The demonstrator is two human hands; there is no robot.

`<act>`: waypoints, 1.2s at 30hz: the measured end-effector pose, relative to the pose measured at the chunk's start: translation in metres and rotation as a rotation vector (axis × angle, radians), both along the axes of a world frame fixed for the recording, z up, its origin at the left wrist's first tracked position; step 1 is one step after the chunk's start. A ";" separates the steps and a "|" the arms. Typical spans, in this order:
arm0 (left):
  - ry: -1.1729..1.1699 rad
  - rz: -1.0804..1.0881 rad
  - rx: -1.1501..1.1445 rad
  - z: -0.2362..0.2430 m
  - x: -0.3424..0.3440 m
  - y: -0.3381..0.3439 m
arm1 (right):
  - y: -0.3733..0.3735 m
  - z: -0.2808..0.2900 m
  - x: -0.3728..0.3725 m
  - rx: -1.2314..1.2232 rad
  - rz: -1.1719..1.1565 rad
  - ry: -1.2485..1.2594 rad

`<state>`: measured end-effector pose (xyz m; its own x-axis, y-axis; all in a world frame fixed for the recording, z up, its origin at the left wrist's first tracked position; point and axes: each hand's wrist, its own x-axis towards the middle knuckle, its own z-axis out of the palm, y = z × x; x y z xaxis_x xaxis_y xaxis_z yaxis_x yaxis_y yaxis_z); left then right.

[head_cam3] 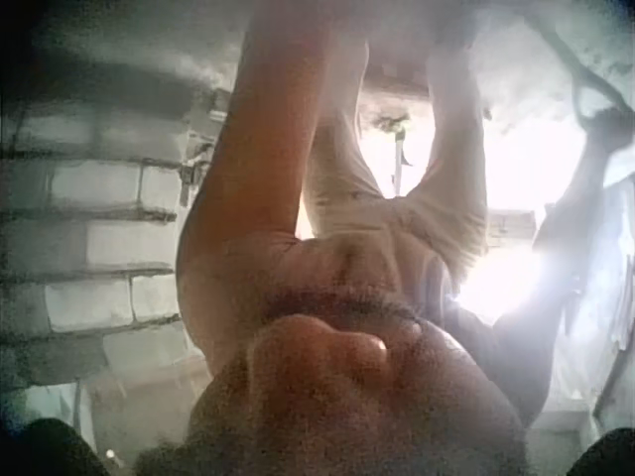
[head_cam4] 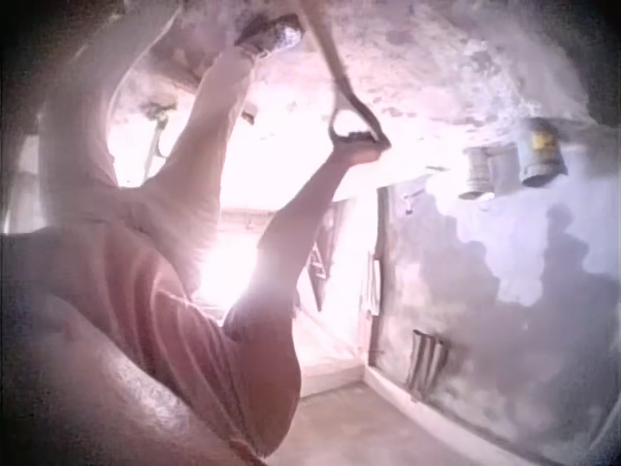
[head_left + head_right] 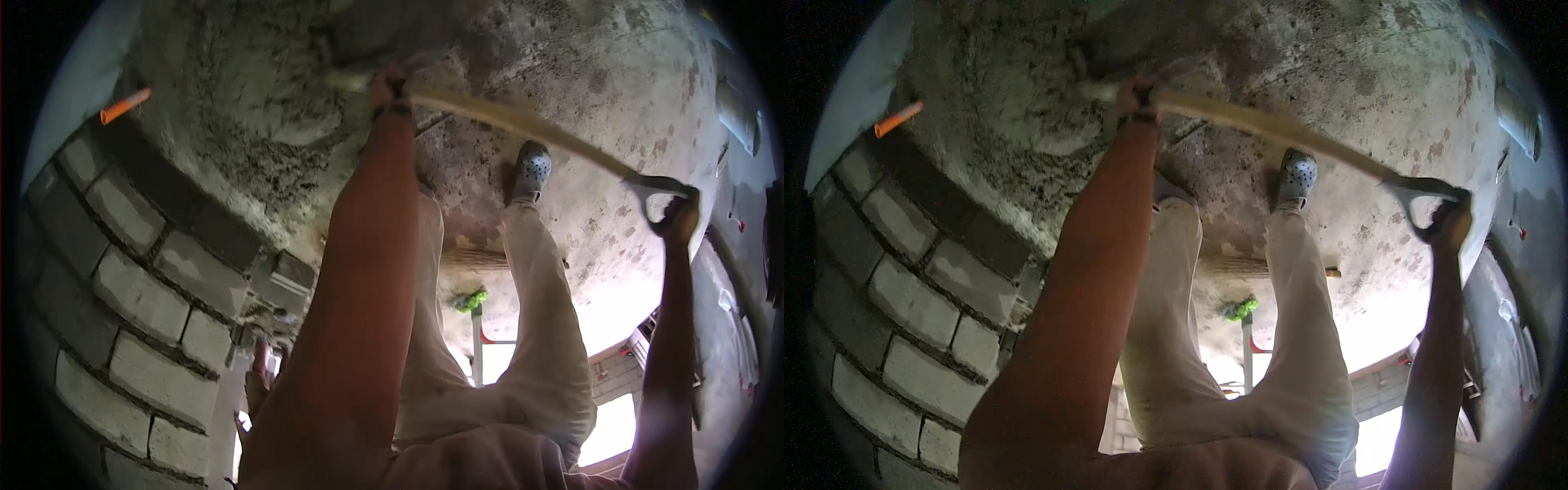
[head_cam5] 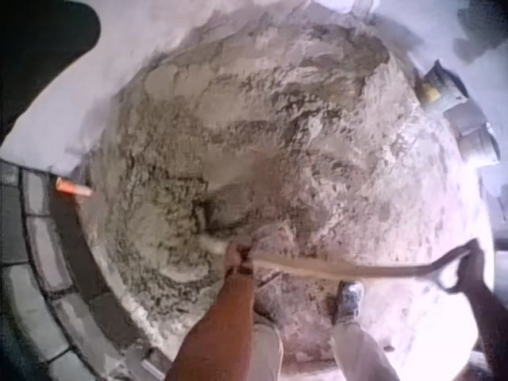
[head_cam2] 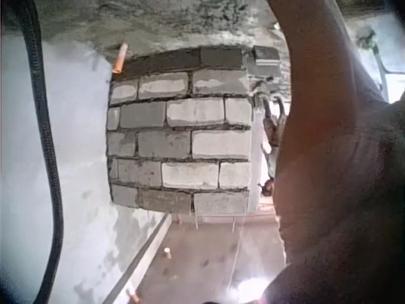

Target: Leveling and smoothing a cement floor using a shovel and a trowel.

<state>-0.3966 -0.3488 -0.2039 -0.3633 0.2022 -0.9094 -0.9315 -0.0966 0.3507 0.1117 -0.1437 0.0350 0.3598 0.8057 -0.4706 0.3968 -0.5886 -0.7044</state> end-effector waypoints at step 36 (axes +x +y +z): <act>-0.448 0.693 0.061 0.262 0.391 -0.172 | 0.026 0.352 0.207 -0.009 0.251 -0.322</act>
